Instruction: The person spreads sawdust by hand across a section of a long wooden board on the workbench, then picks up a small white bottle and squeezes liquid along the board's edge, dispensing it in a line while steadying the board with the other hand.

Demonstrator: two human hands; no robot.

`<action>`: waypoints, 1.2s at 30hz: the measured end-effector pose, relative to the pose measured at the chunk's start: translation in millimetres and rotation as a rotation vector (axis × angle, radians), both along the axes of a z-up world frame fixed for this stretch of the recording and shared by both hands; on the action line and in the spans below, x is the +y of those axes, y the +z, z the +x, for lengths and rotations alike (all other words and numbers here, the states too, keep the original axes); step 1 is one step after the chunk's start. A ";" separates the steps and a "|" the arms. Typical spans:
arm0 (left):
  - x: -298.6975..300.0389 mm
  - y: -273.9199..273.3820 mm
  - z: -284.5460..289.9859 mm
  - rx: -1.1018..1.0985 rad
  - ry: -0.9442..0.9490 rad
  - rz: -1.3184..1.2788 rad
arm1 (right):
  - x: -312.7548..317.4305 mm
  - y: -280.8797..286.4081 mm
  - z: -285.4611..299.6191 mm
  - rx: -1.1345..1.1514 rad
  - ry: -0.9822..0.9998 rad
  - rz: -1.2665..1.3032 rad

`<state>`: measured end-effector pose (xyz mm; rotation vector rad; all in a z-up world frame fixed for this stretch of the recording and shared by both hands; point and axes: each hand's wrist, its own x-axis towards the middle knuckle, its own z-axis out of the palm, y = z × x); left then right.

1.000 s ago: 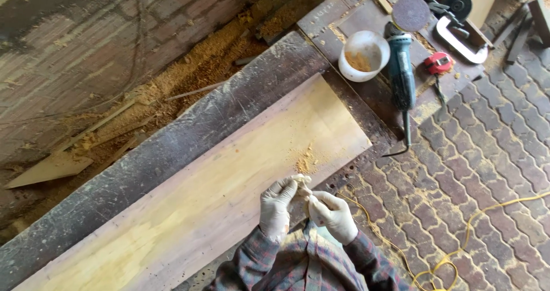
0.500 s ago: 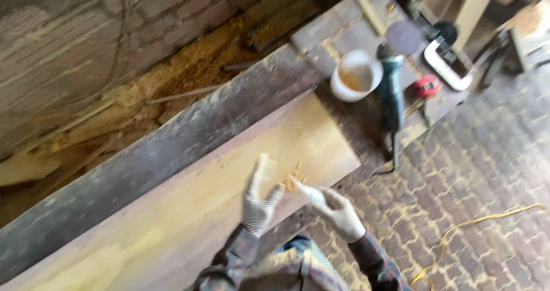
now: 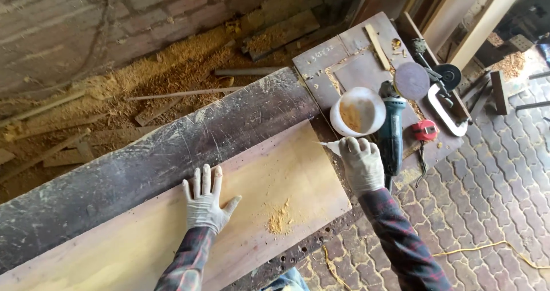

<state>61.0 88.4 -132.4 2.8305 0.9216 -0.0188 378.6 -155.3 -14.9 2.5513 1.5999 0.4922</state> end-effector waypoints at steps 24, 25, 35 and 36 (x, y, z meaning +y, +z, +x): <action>-0.1 -2.6 -3.9 -0.137 -0.014 -0.067 | 29.4 19.3 24.6 -0.185 0.118 -0.474; 0.0 -2.0 -4.0 -0.138 -0.014 -0.068 | 29.3 19.3 25.7 -0.185 0.118 -0.475; -0.7 3.0 -3.1 -0.130 -0.016 -0.063 | 28.6 21.3 29.4 -0.191 0.137 -0.461; -0.4 2.6 -2.9 -0.134 -0.016 -0.060 | 28.3 19.7 30.3 -0.186 0.139 -0.444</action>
